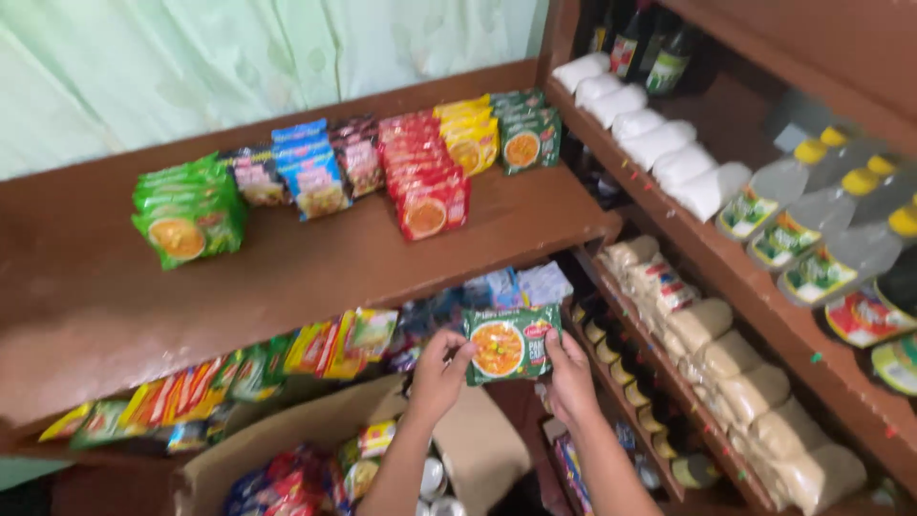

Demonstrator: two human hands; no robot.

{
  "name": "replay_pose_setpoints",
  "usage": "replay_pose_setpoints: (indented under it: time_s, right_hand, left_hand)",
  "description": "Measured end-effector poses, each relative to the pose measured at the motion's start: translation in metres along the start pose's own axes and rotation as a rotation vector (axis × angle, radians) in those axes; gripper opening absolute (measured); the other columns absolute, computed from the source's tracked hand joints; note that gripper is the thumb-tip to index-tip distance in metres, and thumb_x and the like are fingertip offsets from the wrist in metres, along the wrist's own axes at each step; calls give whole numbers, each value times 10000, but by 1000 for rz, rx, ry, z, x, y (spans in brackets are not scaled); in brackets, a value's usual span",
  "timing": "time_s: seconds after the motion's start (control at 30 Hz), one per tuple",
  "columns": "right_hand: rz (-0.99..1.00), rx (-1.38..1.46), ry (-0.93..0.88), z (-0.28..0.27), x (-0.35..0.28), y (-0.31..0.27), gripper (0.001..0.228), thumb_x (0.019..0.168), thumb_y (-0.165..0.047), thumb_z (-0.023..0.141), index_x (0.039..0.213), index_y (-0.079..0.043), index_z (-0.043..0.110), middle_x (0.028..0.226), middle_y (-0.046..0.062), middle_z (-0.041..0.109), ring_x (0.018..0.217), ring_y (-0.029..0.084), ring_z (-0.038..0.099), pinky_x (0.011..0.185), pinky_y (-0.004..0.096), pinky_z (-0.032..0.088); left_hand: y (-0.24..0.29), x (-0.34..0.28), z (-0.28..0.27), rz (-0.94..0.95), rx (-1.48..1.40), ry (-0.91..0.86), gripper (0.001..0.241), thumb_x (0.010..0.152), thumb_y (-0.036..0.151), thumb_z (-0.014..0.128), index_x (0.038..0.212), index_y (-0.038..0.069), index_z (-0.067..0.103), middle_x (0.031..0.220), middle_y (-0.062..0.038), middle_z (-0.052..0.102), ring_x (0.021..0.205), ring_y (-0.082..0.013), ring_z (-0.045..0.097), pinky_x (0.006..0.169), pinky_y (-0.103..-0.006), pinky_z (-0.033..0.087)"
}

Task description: Organizing and stocking instant noodle packets and canned goods on shelves from a cardboard box.

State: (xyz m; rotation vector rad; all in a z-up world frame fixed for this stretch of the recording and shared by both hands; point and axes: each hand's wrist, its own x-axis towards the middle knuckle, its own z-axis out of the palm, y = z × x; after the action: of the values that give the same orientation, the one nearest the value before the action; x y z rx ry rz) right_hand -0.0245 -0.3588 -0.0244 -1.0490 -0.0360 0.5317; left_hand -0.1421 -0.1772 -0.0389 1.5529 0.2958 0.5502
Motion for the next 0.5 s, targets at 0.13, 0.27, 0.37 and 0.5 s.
replay_pose_setpoints:
  time_s: [0.13, 0.27, 0.37, 0.5]
  right_hand:
    - [-71, -56, -127, -30, 61, -13, 309, 1065, -302, 571, 1159, -35, 694, 1033, 38, 748, 889, 112, 672, 786, 332, 549]
    - [-9, -153, -156, -41, 112, -41, 310, 1029, -340, 569, 1128, -80, 705, 960, 19, 745, 805, 119, 678, 673, 331, 555]
    - [-32, -259, -203, -45, 153, -70, 324, 1023, -352, 578, 1145, -87, 717, 946, 6, 748, 794, 102, 669, 651, 300, 538]
    - [-84, -473, -235, -59, 217, -98, 361, 1048, -359, 586, 1152, -48, 737, 925, 7, 721, 774, 96, 619, 609, 302, 487]
  left_hand:
    - [-8, 47, 22, -111, -52, -13, 190, 1004, 236, 648, 943, 66, 589, 743, 51, 545, 629, -45, 494, 549, -228, 428]
    - [-11, 96, 46, -120, -102, 35, 159, 1017, 215, 642, 938, 83, 600, 729, 71, 515, 639, -25, 475, 556, -211, 409]
    - [-10, 139, 60, -70, -101, 75, 136, 1020, 194, 641, 948, 80, 619, 757, 77, 539, 663, -21, 477, 576, -206, 404]
    - [-13, 193, 79, 0, -91, 131, 109, 1023, 173, 633, 984, 71, 642, 803, 57, 597, 691, -24, 505, 602, -206, 418]
